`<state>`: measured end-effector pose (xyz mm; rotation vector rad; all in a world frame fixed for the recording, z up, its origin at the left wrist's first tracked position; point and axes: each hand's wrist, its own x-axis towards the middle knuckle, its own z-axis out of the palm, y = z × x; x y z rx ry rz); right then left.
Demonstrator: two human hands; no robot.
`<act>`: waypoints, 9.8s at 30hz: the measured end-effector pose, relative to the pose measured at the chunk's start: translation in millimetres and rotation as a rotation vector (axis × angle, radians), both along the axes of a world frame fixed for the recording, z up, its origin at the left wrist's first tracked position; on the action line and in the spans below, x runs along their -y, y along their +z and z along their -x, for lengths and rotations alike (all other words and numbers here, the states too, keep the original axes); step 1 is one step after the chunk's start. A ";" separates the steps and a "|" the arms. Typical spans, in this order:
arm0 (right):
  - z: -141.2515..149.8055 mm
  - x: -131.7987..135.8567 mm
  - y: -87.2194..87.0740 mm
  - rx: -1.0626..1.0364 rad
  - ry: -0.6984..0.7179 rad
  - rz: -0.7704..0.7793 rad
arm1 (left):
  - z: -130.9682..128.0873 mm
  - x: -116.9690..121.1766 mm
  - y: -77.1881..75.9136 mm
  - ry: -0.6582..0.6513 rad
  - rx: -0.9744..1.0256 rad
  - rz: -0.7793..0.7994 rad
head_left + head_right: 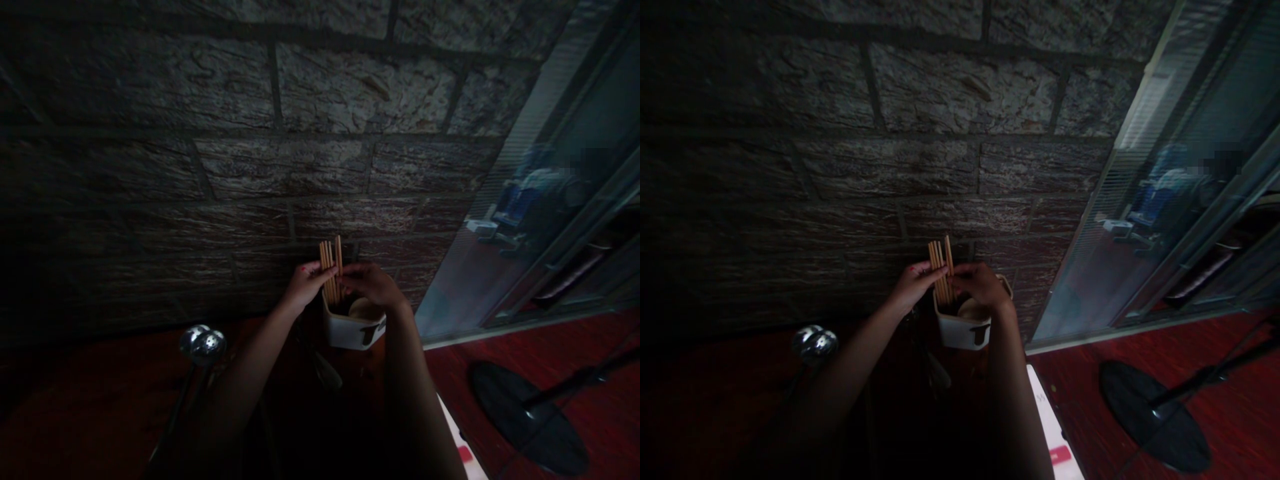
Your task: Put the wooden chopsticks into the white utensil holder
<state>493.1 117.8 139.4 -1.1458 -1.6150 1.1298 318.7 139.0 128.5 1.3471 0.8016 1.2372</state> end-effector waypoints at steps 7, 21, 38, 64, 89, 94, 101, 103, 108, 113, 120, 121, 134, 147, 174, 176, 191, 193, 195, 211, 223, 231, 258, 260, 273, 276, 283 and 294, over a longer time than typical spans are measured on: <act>0.1 -0.2 0.8 -0.041 0.003 -0.034 | 1.6 1.8 1.7 0.006 -0.010 0.024; -1.3 -1.1 -0.6 0.046 0.035 -0.027 | -0.1 -6.0 -8.2 -0.004 -0.004 0.014; 0.8 1.6 2.9 0.109 0.005 0.006 | 0.8 -4.7 -7.8 -0.007 -0.016 -0.015; 0.9 2.4 2.6 0.215 -0.072 -0.042 | 0.1 -3.7 -8.5 -0.005 -0.021 -0.002; 2.5 -2.7 -1.2 0.082 0.033 -0.053 | 0.2 1.8 -6.0 0.051 -0.080 -0.018; 2.2 -3.3 -2.1 0.099 0.029 -0.055 | -0.2 3.3 -6.3 0.053 -0.100 -0.025; 3.7 -1.6 0.6 0.090 0.010 -0.041 | 0.6 4.3 -5.5 0.070 -0.104 -0.047; 4.4 -0.8 1.9 0.070 0.019 -0.046 | 1.7 4.6 -5.7 0.074 -0.105 -0.058; 6.0 -1.6 0.9 0.039 0.030 -0.037 | 4.2 4.2 -9.7 0.076 -0.120 -0.076; 6.4 -3.4 -2.7 0.034 0.036 -0.030 | 4.0 1.6 -14.4 0.089 -0.135 -0.098; 5.8 -4.1 -3.3 0.014 0.050 -0.049 | 5.5 1.7 -16.0 0.078 -0.172 -0.116; 5.8 -3.8 -3.0 0.013 0.052 -0.045 | 6.0 2.3 -16.4 0.072 -0.180 -0.118; 6.6 -6.1 -4.3 0.000 0.093 -0.029 | 9.4 4.4 -20.3 0.115 -0.351 -0.240; 6.7 -6.3 -4.2 -0.054 0.124 -0.029 | 12.8 11.1 -18.2 0.085 -0.353 -0.344; 6.6 3.0 3.1 0.015 -0.032 -0.062 | 25.6 38.4 10.3 0.344 -0.569 -0.429; 5.9 1.4 1.1 0.030 -0.040 -0.073 | 25.6 39.2 11.1 0.353 -0.567 -0.428; 7.8 -4.2 -2.9 0.010 0.111 -0.070 | 22.8 31.6 3.1 0.304 -0.482 -0.399; 7.7 -5.0 -3.7 0.014 0.111 -0.068 | 22.4 31.7 2.1 0.295 -0.468 -0.378; 7.8 -5.8 -4.7 0.011 0.112 -0.058 | 22.1 31.9 1.5 0.281 -0.456 -0.364; 8.0 -6.2 -7.2 0.003 0.118 -0.065 | 22.2 32.5 -3.5 0.231 -0.450 -0.354; 13.7 -4.9 -6.8 -0.066 0.178 0.014 | 22.1 29.8 -1.4 0.243 -0.473 -0.400; 13.6 -7.6 -10.1 -0.064 0.230 0.049 | 21.3 30.3 -2.3 0.262 -0.554 -0.439; 9.7 -9.4 -10.4 -0.007 0.201 -0.058 | 21.5 32.8 7.7 0.250 -0.632 -0.445; 9.9 -8.9 -9.9 -0.008 0.207 -0.059 | 22.1 31.9 7.0 0.244 -0.626 -0.448; 8.3 -1.6 -0.6 -0.062 0.202 0.000 | 21.4 27.4 -1.8 0.186 -0.521 -0.430; 6.3 -2.6 -2.0 -0.045 0.189 0.002 | 21.5 23.1 -7.6 0.153 -0.491 -0.417; 0.8 -6.6 -6.0 0.012 0.168 -0.008 | 17.8 15.3 -14.6 0.113 -0.394 -0.355; 3.1 -4.8 -3.5 0.086 0.097 -0.003 | 9.1 9.7 -14.4 0.083 -0.188 -0.272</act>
